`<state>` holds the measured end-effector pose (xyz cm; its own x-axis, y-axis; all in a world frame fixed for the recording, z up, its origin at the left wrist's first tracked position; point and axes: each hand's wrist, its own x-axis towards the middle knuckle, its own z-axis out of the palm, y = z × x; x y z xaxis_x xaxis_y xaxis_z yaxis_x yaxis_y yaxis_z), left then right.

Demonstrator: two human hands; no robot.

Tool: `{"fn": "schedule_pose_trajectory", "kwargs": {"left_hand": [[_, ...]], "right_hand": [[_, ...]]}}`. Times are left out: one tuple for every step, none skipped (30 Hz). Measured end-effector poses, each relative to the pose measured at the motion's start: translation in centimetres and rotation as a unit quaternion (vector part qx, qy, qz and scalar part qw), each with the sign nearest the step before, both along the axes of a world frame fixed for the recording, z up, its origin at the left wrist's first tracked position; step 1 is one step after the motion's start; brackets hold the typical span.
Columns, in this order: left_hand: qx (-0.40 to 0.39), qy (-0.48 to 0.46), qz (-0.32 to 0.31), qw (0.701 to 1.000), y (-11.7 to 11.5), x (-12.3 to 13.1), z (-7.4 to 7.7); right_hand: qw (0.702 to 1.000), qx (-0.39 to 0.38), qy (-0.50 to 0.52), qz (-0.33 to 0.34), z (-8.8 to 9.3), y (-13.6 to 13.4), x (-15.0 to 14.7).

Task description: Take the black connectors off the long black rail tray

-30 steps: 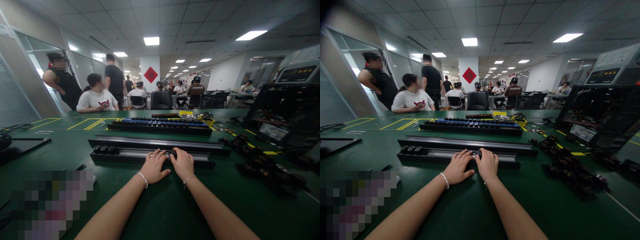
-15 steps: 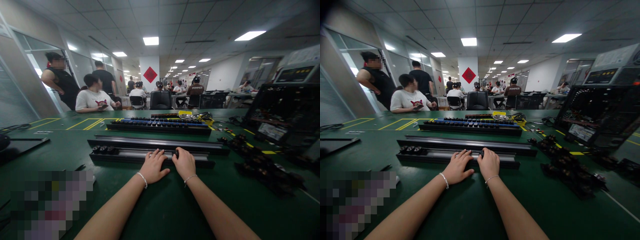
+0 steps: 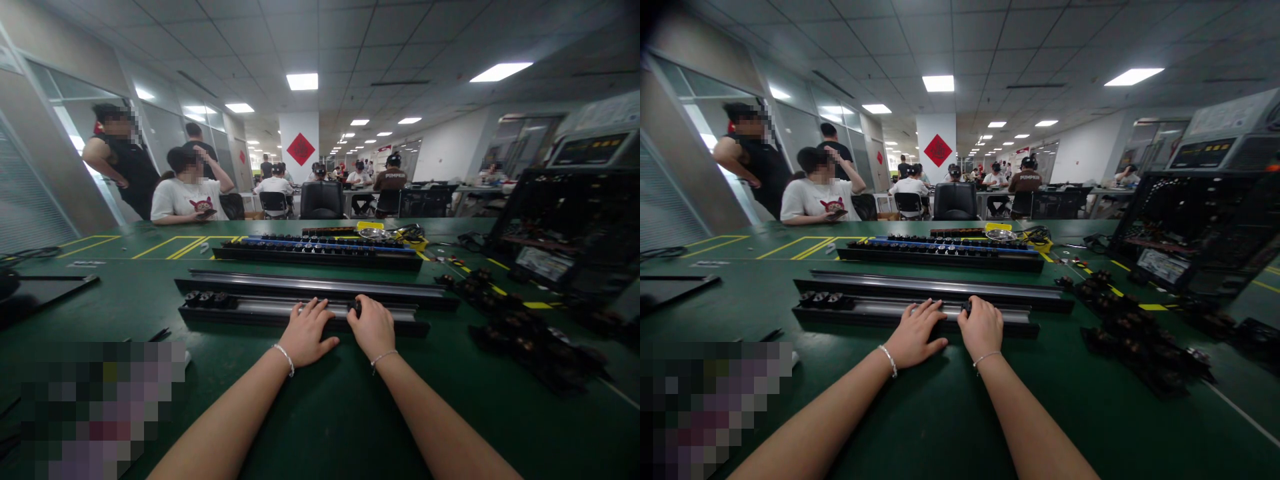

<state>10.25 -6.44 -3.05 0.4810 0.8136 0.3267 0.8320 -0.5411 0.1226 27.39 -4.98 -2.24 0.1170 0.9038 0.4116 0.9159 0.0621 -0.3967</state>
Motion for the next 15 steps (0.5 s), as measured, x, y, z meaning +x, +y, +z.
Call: {"fn": "schedule_pose_trajectory", "kwargs": {"left_hand": [[0.000,0.001,0.000,1.000,0.01,0.00,0.00],[-0.001,0.002,0.000,1.000,0.02,0.00,-0.01],[-0.002,0.003,0.000,1.000,0.03,-0.01,-0.02],[-0.002,0.004,0.000,1.000,0.04,-0.01,-0.04],[-0.002,0.004,0.000,1.000,0.06,-0.01,-0.06],[-0.002,0.004,0.000,1.000,0.07,-0.02,-0.08],[-0.002,0.003,0.000,1.000,0.07,-0.02,-0.09],[-0.002,0.003,0.000,1.000,0.08,-0.02,-0.09],[-0.002,0.002,0.000,1.000,0.08,-0.03,-0.09],[-0.001,0.002,0.000,1.000,0.08,-0.03,-0.08],[-0.001,0.001,0.000,1.000,0.07,-0.03,-0.07],[-0.002,0.001,0.000,1.000,0.07,-0.04,-0.06],[-0.002,0.001,0.000,1.000,0.07,-0.04,-0.06],[-0.003,0.001,0.000,1.000,0.08,-0.04,-0.08],[-0.002,0.001,0.000,1.000,0.09,-0.04,-0.11]], "right_hand": [[1.000,0.000,-0.001,0.000,0.04,-0.01,0.01],[1.000,-0.001,-0.003,-0.001,0.08,-0.02,0.01],[1.000,-0.001,-0.004,0.000,0.11,-0.02,0.01],[1.000,-0.002,-0.005,0.000,0.12,-0.02,0.02],[1.000,-0.003,-0.006,0.000,0.13,-0.01,0.02],[1.000,-0.005,-0.007,0.000,0.14,-0.01,0.02],[1.000,-0.006,-0.007,0.000,0.15,0.00,0.03],[1.000,-0.007,-0.008,0.000,0.15,0.00,0.05],[1.000,-0.008,-0.008,-0.001,0.16,0.00,0.10],[1.000,-0.009,-0.008,-0.002,0.16,0.01,0.17],[1.000,-0.010,-0.008,-0.004,0.16,0.02,0.26],[1.000,-0.010,-0.008,-0.007,0.16,0.03,0.38],[1.000,-0.010,-0.007,-0.009,0.16,0.04,0.51],[1.000,-0.010,-0.008,-0.013,0.15,0.06,0.65],[1.000,-0.010,-0.009,-0.016,0.13,0.08,0.78]]}}
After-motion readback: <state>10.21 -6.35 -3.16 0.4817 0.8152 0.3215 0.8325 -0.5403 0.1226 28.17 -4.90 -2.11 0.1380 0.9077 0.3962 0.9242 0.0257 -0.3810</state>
